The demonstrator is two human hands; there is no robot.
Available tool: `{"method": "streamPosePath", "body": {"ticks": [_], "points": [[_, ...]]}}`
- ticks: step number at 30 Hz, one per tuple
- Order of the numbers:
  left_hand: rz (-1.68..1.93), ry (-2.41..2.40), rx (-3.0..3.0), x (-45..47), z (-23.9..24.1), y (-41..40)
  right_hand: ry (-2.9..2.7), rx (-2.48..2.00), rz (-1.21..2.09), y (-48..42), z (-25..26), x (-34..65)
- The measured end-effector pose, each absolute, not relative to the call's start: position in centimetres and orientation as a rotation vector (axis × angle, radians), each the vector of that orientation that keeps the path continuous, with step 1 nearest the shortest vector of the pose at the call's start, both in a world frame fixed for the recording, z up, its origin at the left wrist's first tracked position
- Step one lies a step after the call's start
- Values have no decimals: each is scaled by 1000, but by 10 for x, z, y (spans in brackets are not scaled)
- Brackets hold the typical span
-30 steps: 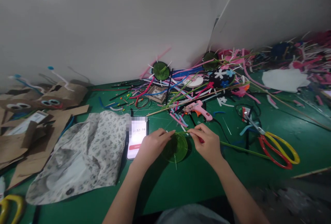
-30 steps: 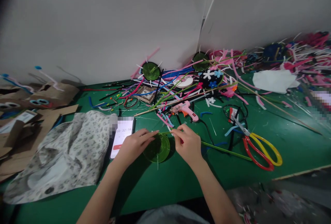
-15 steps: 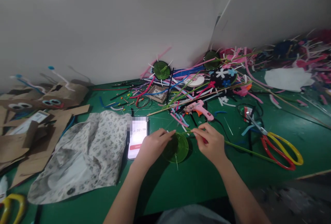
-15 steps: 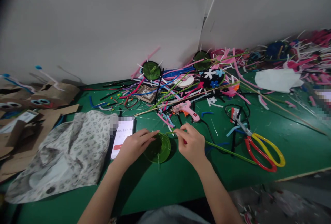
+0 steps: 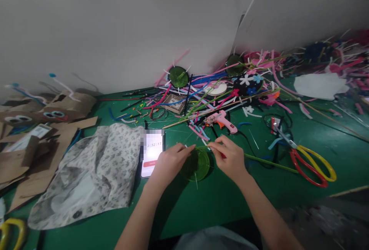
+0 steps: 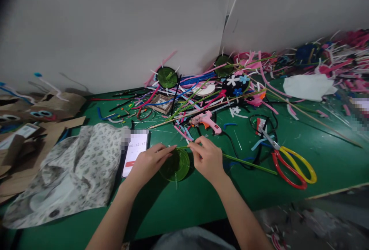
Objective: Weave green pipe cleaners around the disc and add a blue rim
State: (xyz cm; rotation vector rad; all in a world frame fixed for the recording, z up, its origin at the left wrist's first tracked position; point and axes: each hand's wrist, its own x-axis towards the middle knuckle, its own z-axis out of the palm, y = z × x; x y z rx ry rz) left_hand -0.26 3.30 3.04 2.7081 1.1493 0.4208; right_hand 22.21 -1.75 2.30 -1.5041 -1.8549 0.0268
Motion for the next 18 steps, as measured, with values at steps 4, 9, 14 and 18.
{"method": "streamPosePath", "body": {"ticks": [4, 9, 14, 18], "points": [[432, 1136, 2695, -3, 30, 33, -1843, -1555, 61, -20, 22, 228], [408, 1141, 2685, -3, 31, 33, -1615, -1770, -29, -6, 29, 250], [404, 1148, 2676, -4, 33, 33, -1667, -2223, -311, 33, 25, 266], [409, 1137, 2670, -4, 35, 32, -1723, -2228, -340, 51, 9, 271]]}}
